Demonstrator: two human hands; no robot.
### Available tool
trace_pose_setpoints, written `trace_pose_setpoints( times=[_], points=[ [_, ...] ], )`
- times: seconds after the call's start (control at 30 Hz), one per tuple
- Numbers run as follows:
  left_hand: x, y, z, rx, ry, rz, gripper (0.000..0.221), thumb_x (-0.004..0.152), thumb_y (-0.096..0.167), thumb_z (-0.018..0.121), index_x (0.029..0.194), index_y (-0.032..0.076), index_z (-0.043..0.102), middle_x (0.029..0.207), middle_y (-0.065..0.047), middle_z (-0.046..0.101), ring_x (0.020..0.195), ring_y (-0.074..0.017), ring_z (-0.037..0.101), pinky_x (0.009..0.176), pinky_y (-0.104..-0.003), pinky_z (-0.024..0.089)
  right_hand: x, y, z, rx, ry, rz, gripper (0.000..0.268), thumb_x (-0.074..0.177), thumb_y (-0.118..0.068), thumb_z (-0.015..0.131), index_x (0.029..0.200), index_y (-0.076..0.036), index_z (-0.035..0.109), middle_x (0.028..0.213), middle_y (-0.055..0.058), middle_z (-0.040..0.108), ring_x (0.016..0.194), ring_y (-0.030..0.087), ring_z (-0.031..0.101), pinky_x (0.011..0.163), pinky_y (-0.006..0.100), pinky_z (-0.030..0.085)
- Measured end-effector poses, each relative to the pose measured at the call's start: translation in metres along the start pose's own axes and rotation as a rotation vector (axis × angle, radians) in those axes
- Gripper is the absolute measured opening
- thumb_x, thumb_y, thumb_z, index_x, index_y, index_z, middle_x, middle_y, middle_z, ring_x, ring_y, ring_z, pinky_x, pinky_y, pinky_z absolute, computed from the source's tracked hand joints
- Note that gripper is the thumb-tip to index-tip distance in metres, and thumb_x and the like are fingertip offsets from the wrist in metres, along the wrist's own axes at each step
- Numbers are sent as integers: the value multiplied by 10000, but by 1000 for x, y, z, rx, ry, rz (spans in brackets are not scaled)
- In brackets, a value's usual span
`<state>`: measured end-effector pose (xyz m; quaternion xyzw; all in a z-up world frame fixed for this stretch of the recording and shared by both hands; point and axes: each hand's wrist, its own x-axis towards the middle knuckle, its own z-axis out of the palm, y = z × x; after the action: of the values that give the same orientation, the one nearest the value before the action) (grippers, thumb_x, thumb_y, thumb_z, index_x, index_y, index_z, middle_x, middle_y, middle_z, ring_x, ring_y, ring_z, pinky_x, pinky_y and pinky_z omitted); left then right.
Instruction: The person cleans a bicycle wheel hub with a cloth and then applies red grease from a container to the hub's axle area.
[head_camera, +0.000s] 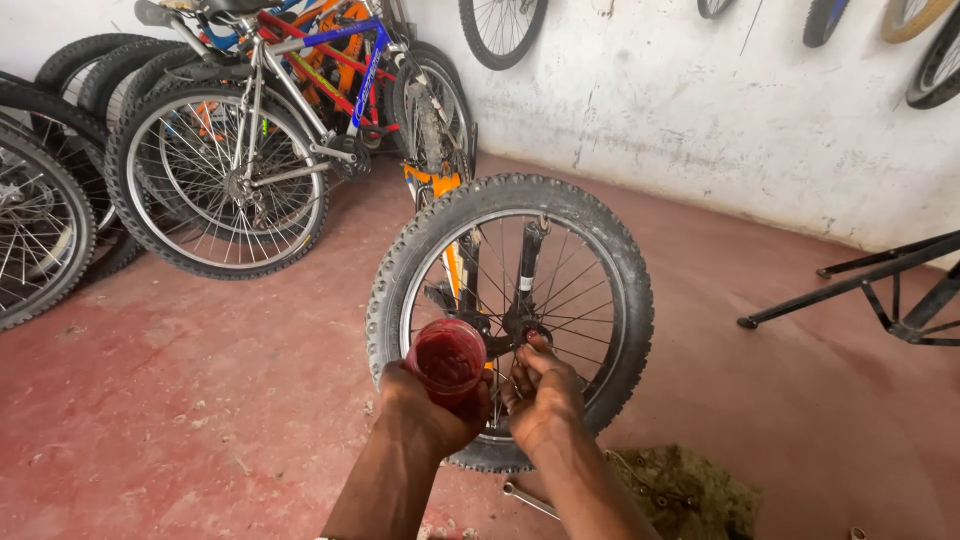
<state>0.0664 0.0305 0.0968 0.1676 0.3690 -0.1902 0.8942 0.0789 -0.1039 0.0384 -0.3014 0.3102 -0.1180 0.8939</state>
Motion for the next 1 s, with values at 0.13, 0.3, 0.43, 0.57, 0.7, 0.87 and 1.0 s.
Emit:
trace_pose_setpoints(
  times=[0.13, 0.3, 0.43, 0.57, 0.7, 0.87, 1.0],
  points=[
    [2, 2, 0, 42, -21, 28, 518, 990, 383, 277, 1270, 105, 612, 1147, -222, 652, 930, -267, 630, 710, -329, 502, 19, 5, -9, -41, -7, -3, 214, 910, -55, 726, 1095, -158, 760, 941, 15, 704, 775, 127, 551, 649, 301, 424],
    [1, 2, 0, 44, -15, 26, 553, 995, 403, 275, 1303, 74, 594, 1147, -251, 643, 929, -272, 632, 695, -313, 519, 6, 0, -4, -135, -16, -21, 204, 912, -93, 750, 1111, -126, 775, 992, 14, 725, 825, 128, 544, 671, 295, 411],
    [12, 3, -10, 20, -9, 40, 505, 967, 393, 318, 1262, 108, 613, 1205, -242, 648, 983, -317, 626, 740, -383, 513, 3, 6, -6, -187, 3, -47, 151, 921, -125, 757, 1070, -115, 786, 961, 15, 755, 721, 102, 527, 570, 270, 390],
    [3, 3, 2, 37, 11, 32, 530, 978, 406, 311, 1267, 86, 619, 1130, -229, 654, 913, -279, 639, 702, -342, 514, 0, 0, 0, -240, 55, -64, 182, 870, -187, 813, 1013, -78, 784, 905, 39, 743, 730, 124, 567, 590, 290, 431],
    [-1, 1, 4, 9, 35, 38, 498, 984, 388, 340, 1324, 118, 583, 1274, -230, 607, 1057, -311, 621, 791, -381, 535, 13, 2, -5, -172, -15, -58, 257, 796, -145, 846, 1045, -107, 793, 820, 16, 710, 671, 117, 544, 572, 286, 400],
    [6, 2, -1, 0, 2, 30, 492, 961, 393, 346, 1273, 115, 606, 1264, -236, 626, 1027, -325, 618, 770, -384, 515, 12, 1, -3, -193, 8, -44, 194, 895, -125, 778, 1088, -118, 790, 888, 23, 747, 670, 97, 552, 555, 257, 399],
    [3, 1, 1, 18, 19, 39, 505, 993, 404, 316, 1283, 103, 600, 1221, -240, 619, 973, -300, 618, 743, -365, 522, 19, 4, -6, -187, -7, -55, 185, 880, -119, 798, 1064, -106, 795, 815, 17, 714, 612, 91, 514, 525, 253, 382]
  ],
)
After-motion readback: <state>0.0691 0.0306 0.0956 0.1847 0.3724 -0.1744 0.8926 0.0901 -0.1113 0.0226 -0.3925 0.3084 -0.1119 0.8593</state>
